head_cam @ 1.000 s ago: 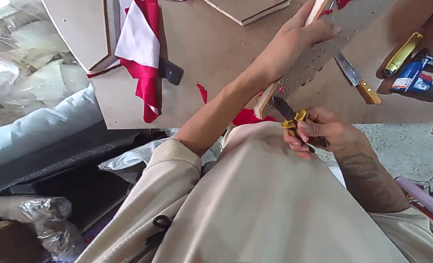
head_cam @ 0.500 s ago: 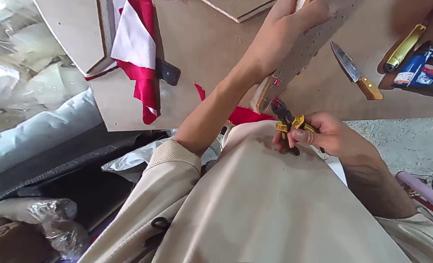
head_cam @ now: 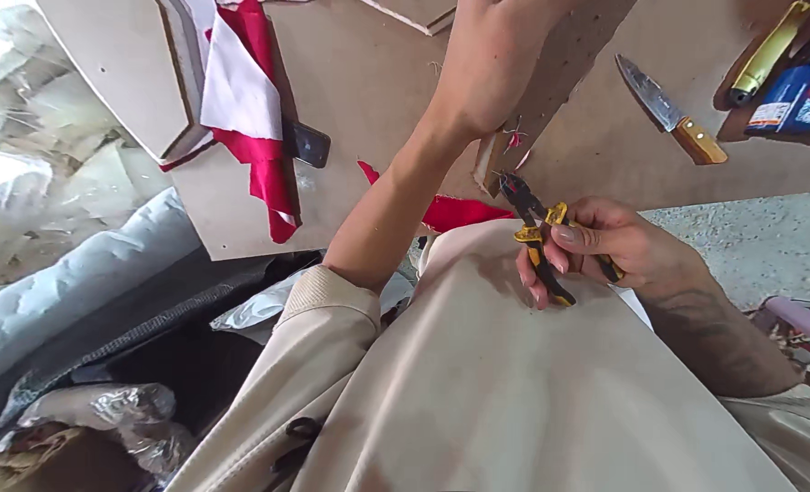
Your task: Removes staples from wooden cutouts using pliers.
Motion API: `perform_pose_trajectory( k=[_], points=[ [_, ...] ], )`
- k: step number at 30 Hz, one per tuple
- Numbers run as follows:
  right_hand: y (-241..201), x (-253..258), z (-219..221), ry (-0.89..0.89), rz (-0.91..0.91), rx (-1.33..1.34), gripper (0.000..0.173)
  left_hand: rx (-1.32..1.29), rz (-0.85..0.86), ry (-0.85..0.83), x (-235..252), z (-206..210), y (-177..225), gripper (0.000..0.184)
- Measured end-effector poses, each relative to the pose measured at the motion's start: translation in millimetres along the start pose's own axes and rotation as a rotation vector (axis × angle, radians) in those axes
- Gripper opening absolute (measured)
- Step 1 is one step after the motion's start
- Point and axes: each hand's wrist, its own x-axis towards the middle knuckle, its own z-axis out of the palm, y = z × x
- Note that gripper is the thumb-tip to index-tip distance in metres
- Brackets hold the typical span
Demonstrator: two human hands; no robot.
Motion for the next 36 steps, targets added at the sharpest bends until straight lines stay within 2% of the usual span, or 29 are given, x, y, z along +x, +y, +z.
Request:
perform_pose_trajectory(
  k=[4, 8, 15, 19, 22, 24, 29, 33, 36],
  points=[
    [2, 2, 2, 0.032, -0.02, 0.008, 0.037, 0.13, 0.038, 0.106, -7, 5, 4, 0.025],
    [3, 1, 9, 0.096, -0.019, 0.049, 0.036, 0.109, 0.129, 0.14, -12, 3, 7, 0.023],
    [5, -1, 13, 0.096, -0.014, 0.069, 0.037, 0.142, 0.213, 0.146, -16, 2, 14, 0.024],
    [10, 1, 17, 0.154, -0.057, 0.011, 0.036, 0.121, 0.292, 0.171, -17, 3, 15, 0.024],
    [10, 1, 17, 0.14, -0.044, 0.023, 0.038, 0.125, 0.372, 0.093, -20, 3, 15, 0.02],
    [8, -2, 19, 0.132, -0.009, 0.063, 0.039, 0.043, 0.359, 0.022, -21, 4, 13, 0.023],
    [8, -3, 33, 0.186, 0.072, 0.138, 0.034, -0.012, 0.335, 0.007, -22, 6, 14, 0.023],
    [16, 1, 41, 0.252, -0.078, -0.059, 0.029, 0.027, 0.356, 0.1, -20, 8, 19, 0.019],
    [24, 4, 44, 0.304, -0.209, -0.229, 0.026, 0.107, 0.444, 0.311, -19, 13, 24, 0.012]
  ],
)
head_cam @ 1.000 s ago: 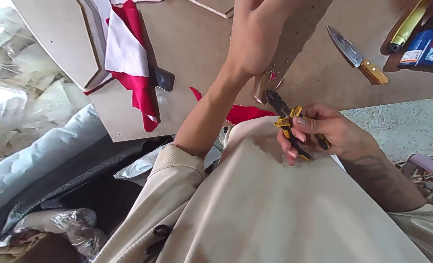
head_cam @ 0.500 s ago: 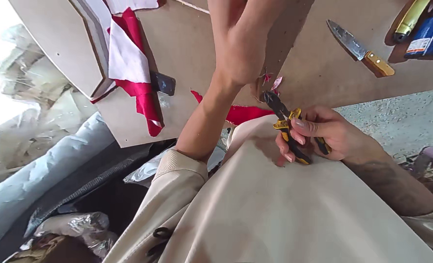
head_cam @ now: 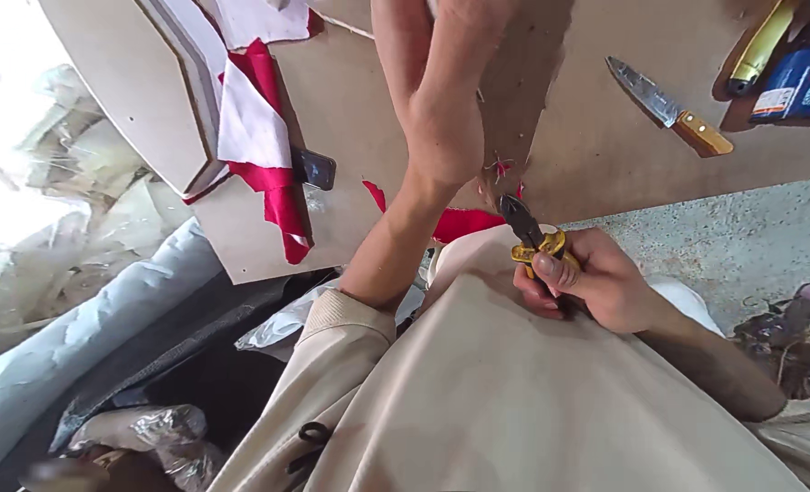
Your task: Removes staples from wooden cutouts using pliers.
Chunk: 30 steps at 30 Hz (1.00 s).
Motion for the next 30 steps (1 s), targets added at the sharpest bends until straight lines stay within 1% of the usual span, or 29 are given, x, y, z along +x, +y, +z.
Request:
perform_pose_trajectory(
  k=[1, 2, 5, 6, 7, 8, 9, 10, 12, 14, 16, 18, 19, 21, 23, 27, 28, 29, 30],
  points=[
    [2, 1, 1, 0.02, -0.045, -0.023, 0.026, -0.005, -0.001, 0.058, 1, 1, 1, 0.007],
    [5, 3, 3, 0.048, -0.089, -0.048, 0.026, -0.027, -0.002, 0.12, 3, 2, 0, 0.009],
    [16, 8, 3, 0.176, -0.253, -0.219, 0.027, 0.013, 0.023, 0.289, 4, 5, 1, 0.038],
    [20, 11, 0, 0.24, -0.342, -0.325, 0.026, 0.024, 0.016, 0.346, 5, 5, 2, 0.043],
    [24, 14, -4, 0.306, -0.432, -0.403, 0.026, 0.017, -0.019, 0.406, 8, 3, 2, 0.044],
    [24, 16, -8, 0.354, -0.51, -0.417, 0.025, -0.006, -0.069, 0.443, 11, 0, 1, 0.042],
    [22, 18, -10, 0.374, -0.559, -0.393, 0.025, -0.034, -0.104, 0.463, 13, -4, -2, 0.039],
    [18, 16, -12, 0.369, -0.571, -0.386, 0.025, -0.06, -0.125, 0.456, 14, -10, -5, 0.038],
    [4, 11, -17, 0.289, -0.498, -0.466, 0.026, -0.102, -0.176, 0.38, 17, -20, -10, 0.041],
    [-7, 1, -19, 0.135, -0.313, -0.499, 0.028, -0.127, -0.221, 0.247, 14, -24, -12, 0.045],
    [-16, 0, -23, -0.023, -0.141, -0.431, 0.03, -0.17, -0.247, 0.106, 15, -22, -15, 0.045],
    [-20, 5, -26, -0.117, -0.03, -0.346, 0.03, -0.207, -0.249, 0.012, 14, -16, -15, 0.031],
    [-21, 8, -28, -0.137, -0.011, -0.326, 0.03, -0.218, -0.255, -0.023, 13, -12, -15, 0.024],
    [-21, 12, -33, -0.157, -0.003, -0.311, 0.031, -0.237, -0.297, -0.067, 12, -8, -12, 0.019],
    [-24, 14, -35, -0.169, 0.01, -0.306, 0.031, -0.258, -0.346, -0.074, 10, -7, -10, 0.019],
    [-23, 17, -31, -0.175, 0.143, -0.102, 0.03, -0.296, -0.383, -0.157, 10, -5, -12, 0.019],
    [-22, 16, -26, -0.142, 0.158, -0.129, 0.03, -0.293, -0.409, -0.166, 11, -3, -11, 0.019],
    [-20, 15, -19, -0.076, 0.128, -0.272, 0.031, -0.281, -0.451, -0.178, 12, -1, -8, 0.02],
    [-17, 14, -14, -0.004, 0.056, -0.481, 0.032, -0.269, -0.493, -0.183, 14, 1, -6, 0.019]
  ],
)
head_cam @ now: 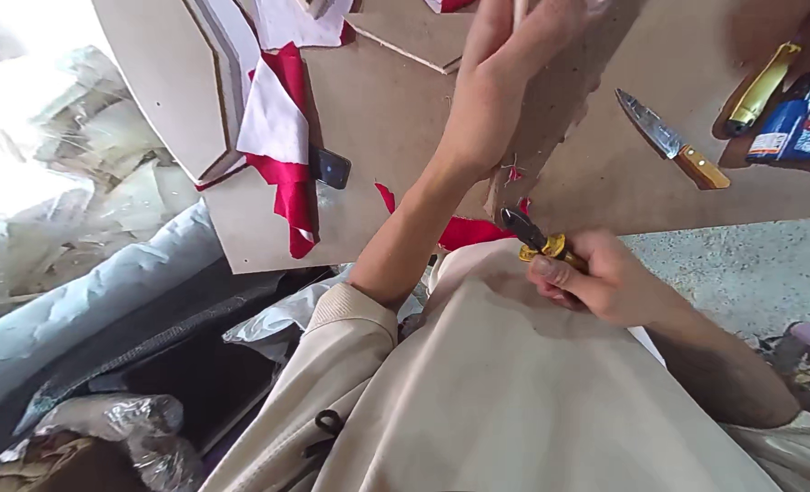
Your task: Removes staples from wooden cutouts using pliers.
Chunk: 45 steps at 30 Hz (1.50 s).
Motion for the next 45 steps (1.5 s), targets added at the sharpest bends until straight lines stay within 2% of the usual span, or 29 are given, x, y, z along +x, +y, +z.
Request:
perform_pose_trajectory(
  k=[3, 4, 6, 8, 10, 12, 13, 14, 15, 16, 17, 18, 19, 20, 24, 27, 29, 30, 32, 34, 35, 37, 39, 43, 45],
  points=[
    [15, 0, 14, 0.36, -0.352, -0.812, 0.033, 0.015, -0.185, 0.087, 5, 6, 12, 0.024],
    [19, -2, 12, 0.452, -0.433, -0.879, 0.035, -0.004, -0.266, 0.134, 7, 3, 10, 0.031],
    [26, -4, 0, 0.613, -0.543, -0.819, 0.034, -0.017, -0.302, 0.187, 8, -11, 1, 0.042],
    [22, -5, -19, 0.664, -0.452, -0.705, 0.033, 0.006, -0.301, 0.173, 10, -23, 2, 0.048],
    [14, -15, -30, 0.474, -0.211, -0.579, 0.033, 0.01, -0.318, 0.139, 4, -26, 2, 0.047],
    [7, -16, -30, 0.249, -0.112, -0.382, 0.032, 0.04, -0.326, 0.093, 3, -23, -1, 0.045],
    [4, -14, -27, 0.144, -0.103, -0.229, 0.031, 0.036, -0.267, 0.042, 2, -26, -12, 0.045],
    [-1, -12, -25, 0.035, -0.097, -0.065, 0.031, 0.019, -0.126, -0.087, 1, -39, -34, 0.048],
    [-5, -8, -24, -0.067, -0.089, 0.083, 0.032, 0.011, 0.089, -0.3, 8, -60, -64, 0.054],
    [-7, -3, -24, -0.156, -0.077, 0.207, 0.034, 0.043, 0.222, -0.381, 13, -65, -79, 0.056],
    [-8, 0, -24, -0.211, -0.062, 0.299, 0.035, 0.043, 0.152, -0.283, 7, -51, -67, 0.054],
    [-9, 3, -23, -0.231, -0.042, 0.36, 0.035, 0.065, -0.04, -0.105, -2, -25, -36, 0.05],
    [-8, 5, -23, -0.237, -0.019, 0.412, 0.034, 0.081, -0.165, -0.02, -5, -10, -14, 0.049],
    [-7, 7, -24, -0.238, 0.002, 0.463, 0.034, 0.078, -0.206, 0.003, -6, -4, -5, 0.049],
    [-2, 14, -27, -0.266, 0.053, 0.581, 0.031, 0.019, -0.145, -0.018, -9, -6, -7, 0.048],
    [1, 13, -28, -0.264, 0.055, 0.505, 0.028, 0.032, -0.16, -0.032, -11, -9, -8, 0.051],
    [11, 2, -38, -0.135, -0.037, 0.26, 0.028, 0.035, -0.195, -0.03, -17, -16, -11, 0.056],
    [18, -4, -46, 0.024, -0.043, 0.06, 0.03, 0.038, -0.227, -0.008, -19, -22, -13, 0.057],
    [43, -4, -61, 0.395, 0.132, -0.482, 0.041, 0.021, -0.306, 0.056, -27, -33, -17, 0.06],
    [85, 9, -76, 0.505, 0.303, -0.865, 0.051, -0.06, -0.338, 0.059, -33, -38, -25, 0.067],
    [108, 15, -84, 0.513, 0.319, -0.937, 0.052, -0.095, -0.342, 0.056, -34, -38, -30, 0.065],
    [140, 24, -100, 0.556, 0.193, -0.965, 0.051, -0.163, -0.302, 0.047, -35, -38, -41, 0.054],
    [144, 27, -118, 0.683, 0.057, -0.941, 0.047, -0.181, -0.254, 0.044, -38, -39, -48, 0.045],
    [135, 15, -182, 0.998, 0.151, -1.039, 0.049, -0.09, -0.268, 0.045, -52, -49, -55, 0.043],
    [151, 13, -212, 1.035, 0.186, -1.127, 0.051, 0.159, -0.336, 0.06, -57, -59, -59, 0.044]
  ],
)
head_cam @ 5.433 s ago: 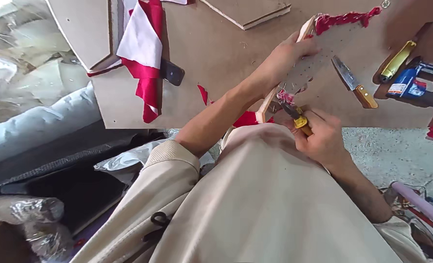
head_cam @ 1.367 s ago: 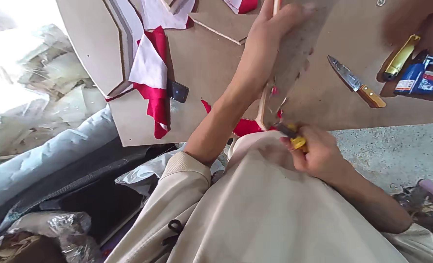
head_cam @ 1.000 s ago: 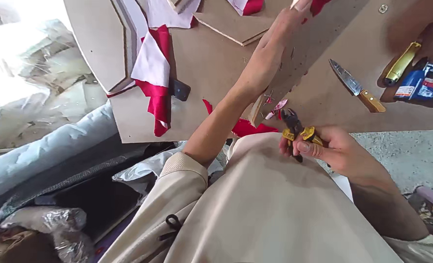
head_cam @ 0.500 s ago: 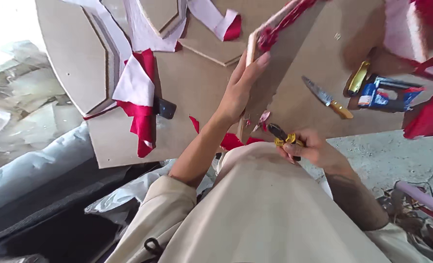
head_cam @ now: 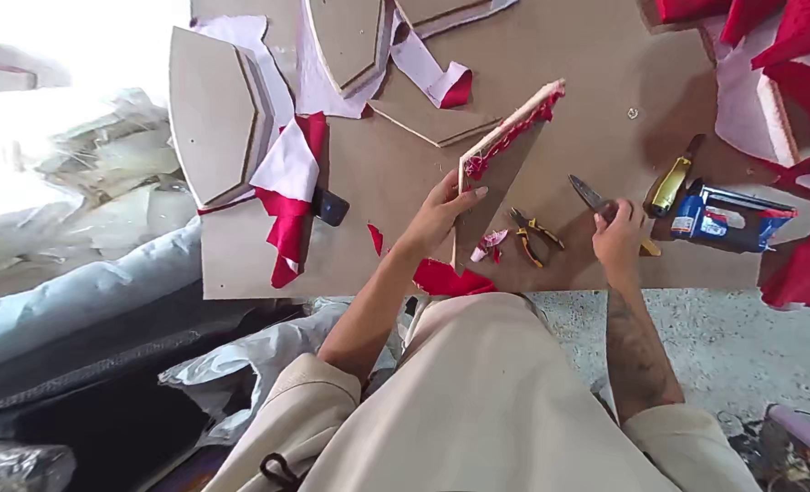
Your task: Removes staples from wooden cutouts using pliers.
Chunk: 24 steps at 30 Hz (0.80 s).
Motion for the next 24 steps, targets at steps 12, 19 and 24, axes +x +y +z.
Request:
perform_pose_trajectory(
  k=[12, 19, 24],
  points=[
    [4, -20, -30, -0.375, 0.084, 0.242, 0.041, 1.643, -0.228, -0.691, 135, -48, -26, 0.024],
    [-13, -45, -34, -0.219, -0.132, -0.021, 0.053, 1.476, -0.179, -0.524, 125, -37, -39, 0.046],
    [-80, -47, -3, -0.484, -0.153, 0.123, 0.076, 1.576, 0.205, -0.503, 82, -31, -48, 0.058]
  ],
)
